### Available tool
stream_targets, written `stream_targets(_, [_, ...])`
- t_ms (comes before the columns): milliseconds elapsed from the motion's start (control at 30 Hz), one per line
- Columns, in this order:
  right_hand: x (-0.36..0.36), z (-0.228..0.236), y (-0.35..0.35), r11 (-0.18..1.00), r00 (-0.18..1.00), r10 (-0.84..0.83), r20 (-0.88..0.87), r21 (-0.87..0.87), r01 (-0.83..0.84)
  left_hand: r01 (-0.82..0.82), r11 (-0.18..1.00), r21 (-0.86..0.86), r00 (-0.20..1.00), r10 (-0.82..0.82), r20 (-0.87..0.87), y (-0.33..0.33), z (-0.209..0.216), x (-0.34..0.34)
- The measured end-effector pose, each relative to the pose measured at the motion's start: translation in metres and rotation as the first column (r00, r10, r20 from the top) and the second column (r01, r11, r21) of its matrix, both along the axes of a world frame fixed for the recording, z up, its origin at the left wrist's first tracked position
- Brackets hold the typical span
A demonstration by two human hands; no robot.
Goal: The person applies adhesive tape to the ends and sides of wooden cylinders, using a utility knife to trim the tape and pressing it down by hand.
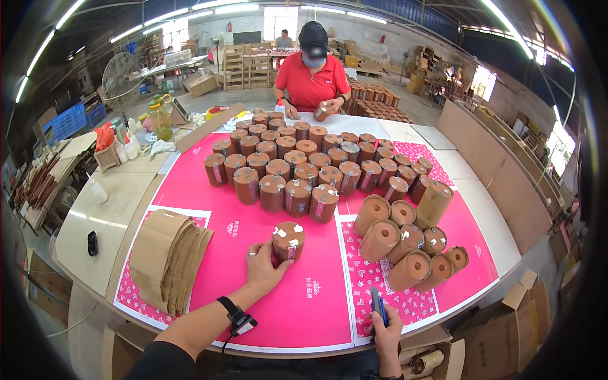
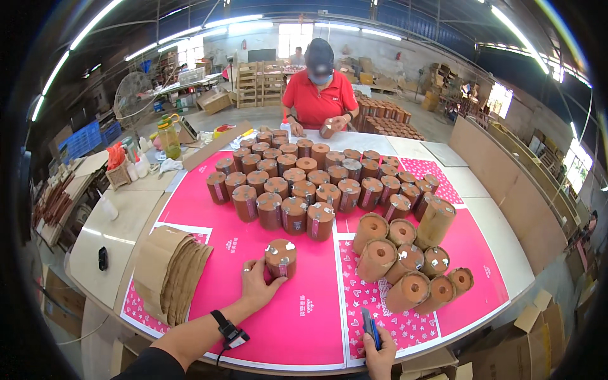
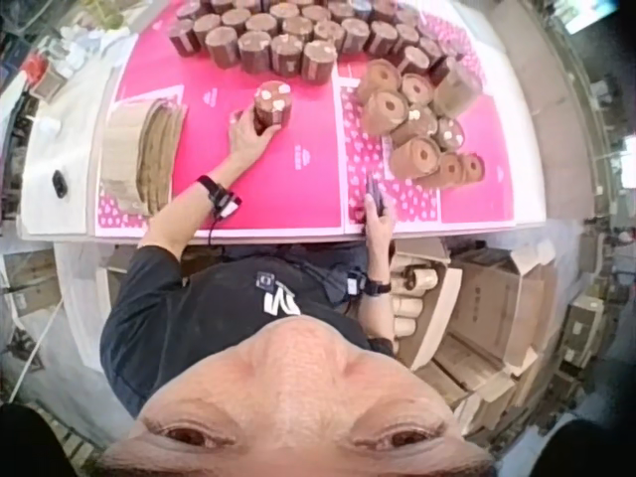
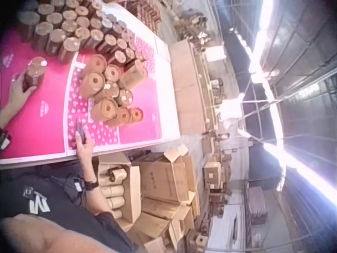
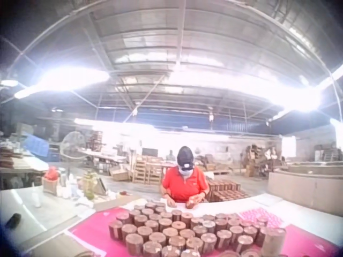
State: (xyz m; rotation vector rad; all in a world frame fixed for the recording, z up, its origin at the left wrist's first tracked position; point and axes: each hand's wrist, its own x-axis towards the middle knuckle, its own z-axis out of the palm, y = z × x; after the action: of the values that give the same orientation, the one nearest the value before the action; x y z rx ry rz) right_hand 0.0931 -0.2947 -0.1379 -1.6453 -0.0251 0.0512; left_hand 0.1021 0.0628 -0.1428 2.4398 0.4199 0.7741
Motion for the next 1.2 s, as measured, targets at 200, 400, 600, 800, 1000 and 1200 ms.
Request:
stream_targets(200, [0.001, 0.003, 0.009, 0.995, 0.998, -0.047, -0.052, 0.091, 0.052, -0.009, 0.996, -0.090, 0.997, 0.002, -0.077, 0.000, 0.000, 0.001])
stream_targets(400, [-0.001, 0.005, 0.012, 0.996, 0.996, -0.079, -0.030, 0.049, 0.080, -0.002, 0.994, -0.112, 0.995, -0.010, -0.102, -0.001, 0.006, 0.001])
stream_targets(600, [0.022, 0.038, -0.017, 0.969, 0.999, 0.018, 0.050, -0.248, -0.005, 0.002, 0.999, -0.055, 0.999, -0.005, -0.054, -0.001, 0.002, -0.001])
stream_targets(800, [0.139, 0.182, -0.016, 0.708, 0.914, 0.005, 0.405, -0.647, 0.283, -0.002, 0.997, -0.082, 0.995, -0.006, -0.101, -0.001, 0.003, -0.005])
stream_targets(1000, [0.289, 0.185, -0.058, 0.428, 0.753, 0.179, 0.633, -0.739, 0.519, 0.026, 0.994, -0.109, 0.998, -0.031, -0.053, -0.003, 0.015, -0.001])
stream_targets(1200, [0.295, 0.195, -0.028, 0.681, 0.932, 0.043, 0.359, -0.693, 0.235, 0.016, 0.986, -0.163, 0.995, -0.032, -0.098, -0.002, 0.021, 0.003])
